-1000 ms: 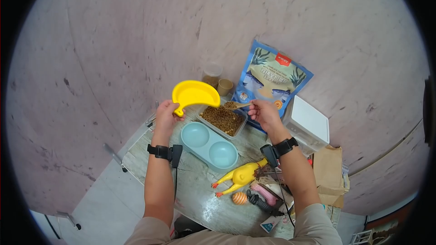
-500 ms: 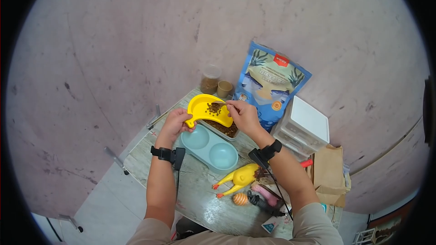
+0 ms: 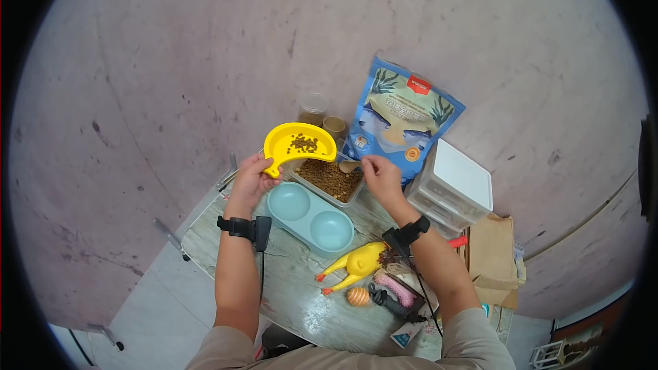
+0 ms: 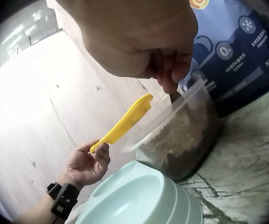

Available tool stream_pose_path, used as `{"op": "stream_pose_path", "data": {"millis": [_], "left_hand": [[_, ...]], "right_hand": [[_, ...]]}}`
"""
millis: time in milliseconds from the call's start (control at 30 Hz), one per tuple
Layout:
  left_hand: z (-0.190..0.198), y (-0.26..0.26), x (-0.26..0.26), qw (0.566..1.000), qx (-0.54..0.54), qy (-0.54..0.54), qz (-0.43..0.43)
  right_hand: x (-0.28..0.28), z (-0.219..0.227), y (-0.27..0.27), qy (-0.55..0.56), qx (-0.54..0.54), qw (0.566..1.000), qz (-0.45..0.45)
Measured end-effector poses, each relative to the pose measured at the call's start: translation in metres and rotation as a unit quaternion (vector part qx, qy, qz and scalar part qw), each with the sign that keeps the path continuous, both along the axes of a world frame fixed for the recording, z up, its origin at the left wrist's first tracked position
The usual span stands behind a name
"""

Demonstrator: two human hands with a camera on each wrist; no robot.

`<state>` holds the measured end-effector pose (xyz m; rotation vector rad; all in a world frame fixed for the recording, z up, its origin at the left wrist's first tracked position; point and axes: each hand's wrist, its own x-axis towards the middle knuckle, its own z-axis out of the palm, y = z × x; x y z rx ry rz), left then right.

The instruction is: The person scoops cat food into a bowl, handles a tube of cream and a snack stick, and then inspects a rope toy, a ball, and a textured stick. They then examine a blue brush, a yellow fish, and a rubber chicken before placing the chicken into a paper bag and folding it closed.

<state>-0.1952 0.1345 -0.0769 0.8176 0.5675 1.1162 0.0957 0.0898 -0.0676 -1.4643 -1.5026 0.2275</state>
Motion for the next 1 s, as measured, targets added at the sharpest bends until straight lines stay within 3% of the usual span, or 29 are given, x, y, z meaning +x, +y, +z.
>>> {"op": "stream_pose_path", "data": {"millis": [67, 100, 200, 267, 333, 467, 533, 833, 1000], "left_hand": [[-0.001, 0.002, -0.001, 1.0, -0.012, 0.005, 0.024], [-0.003, 0.003, -0.002, 1.0, -0.011, 0.006, 0.026], [-0.006, 0.004, -0.002, 0.999, -0.014, 0.009, 0.046], [-0.006, 0.003, 0.0, 0.999, -0.018, 0.0, 0.043], [-0.007, 0.004, 0.001, 0.999, -0.019, 0.002, 0.036], [-0.005, 0.003, 0.004, 0.999, -0.023, 0.007, 0.03], [-0.005, 0.003, 0.005, 0.999, -0.022, 0.011, 0.028], [-0.006, 0.004, 0.006, 1.0, -0.011, 0.015, 0.012], [-0.005, 0.002, 0.008, 0.999, -0.013, 0.022, 0.02]], "right_hand": [[-0.012, 0.002, -0.006, -0.114, 0.016, 0.993, 0.036], [-0.02, 0.009, -0.011, -0.111, -0.032, 0.992, 0.043], [-0.027, 0.008, -0.013, -0.094, -0.035, 0.994, 0.043], [-0.026, 0.007, -0.011, -0.054, -0.074, 0.995, 0.035], [-0.024, 0.001, -0.008, 0.09, -0.132, 0.986, 0.046], [-0.017, -0.005, -0.002, 0.209, -0.153, 0.964, 0.058], [-0.017, 0.004, -0.004, 0.334, -0.223, 0.915, 0.045], [0.008, 0.018, -0.007, 0.441, -0.221, 0.866, 0.082], [0.005, 0.045, -0.002, 0.44, -0.186, 0.873, 0.095]]}}
